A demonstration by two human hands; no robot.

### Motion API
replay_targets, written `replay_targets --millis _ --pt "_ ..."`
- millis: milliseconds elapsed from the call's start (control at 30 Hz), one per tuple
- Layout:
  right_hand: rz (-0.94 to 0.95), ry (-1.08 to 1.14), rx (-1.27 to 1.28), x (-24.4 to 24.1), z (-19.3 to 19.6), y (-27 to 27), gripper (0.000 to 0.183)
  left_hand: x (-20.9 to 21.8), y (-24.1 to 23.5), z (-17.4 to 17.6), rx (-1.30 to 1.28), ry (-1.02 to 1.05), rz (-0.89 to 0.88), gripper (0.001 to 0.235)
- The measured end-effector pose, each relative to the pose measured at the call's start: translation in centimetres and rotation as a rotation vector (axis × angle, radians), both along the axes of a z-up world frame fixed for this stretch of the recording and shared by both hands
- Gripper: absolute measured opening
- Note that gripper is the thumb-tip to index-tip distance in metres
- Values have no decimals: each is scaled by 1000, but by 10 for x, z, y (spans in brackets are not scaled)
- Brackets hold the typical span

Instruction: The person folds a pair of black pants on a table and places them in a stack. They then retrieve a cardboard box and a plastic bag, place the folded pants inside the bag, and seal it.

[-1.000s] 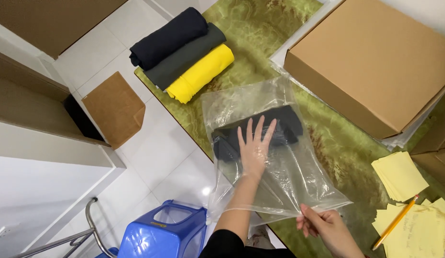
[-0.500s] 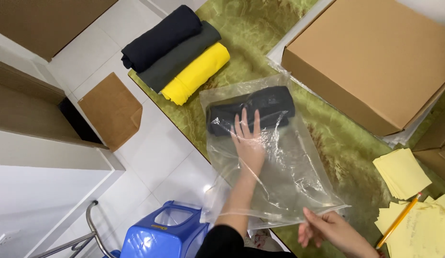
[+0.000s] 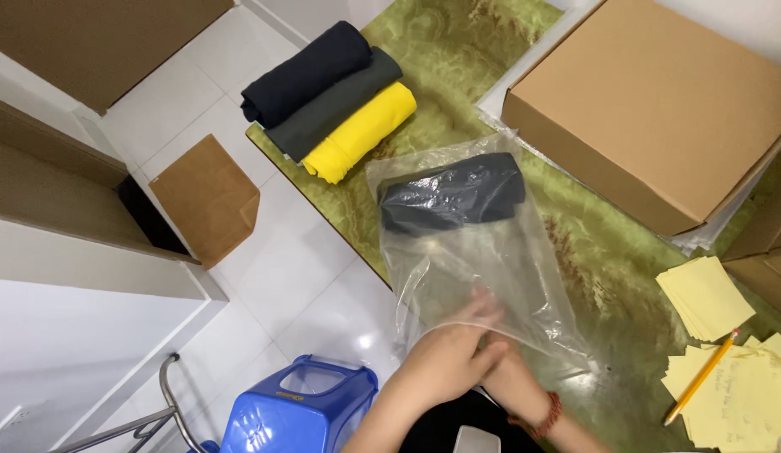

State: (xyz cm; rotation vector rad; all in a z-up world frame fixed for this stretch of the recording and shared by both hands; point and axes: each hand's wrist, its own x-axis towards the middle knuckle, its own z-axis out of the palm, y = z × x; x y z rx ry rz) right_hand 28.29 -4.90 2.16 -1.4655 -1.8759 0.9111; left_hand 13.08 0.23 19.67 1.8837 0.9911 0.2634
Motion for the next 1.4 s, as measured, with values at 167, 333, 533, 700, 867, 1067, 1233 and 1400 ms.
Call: replay_targets --millis 167,333,533,700,867,1067,1233,1400 --pt "-55 53 290 -29 -40 104 85 -58 30 -9 -246 -418 428 27" --pt "-289 -329 80 -52 29 157 84 -109 39 -81 -86 -312 1067 36" --pt "-207 -387 -66 -64 46 168 83 -111 12 -128 -342 36 788 101" --pt "-35 -485 -44 -68 47 172 78 -94 11 -78 -446 -172 912 83" --pt "-59 -578 -162 -74 40 188 78 -91 6 -61 -337 -108 918 75" --pt "-54 -394 -214 -71 16 219 80 -92 3 -52 -422 -77 925 73" --pt "24 -303 62 -56 -18 226 85 -96 0 -78 -305 -41 893 77" --pt "100 -552 -75 -32 -28 168 66 -93 3 -92 -360 98 845 73"
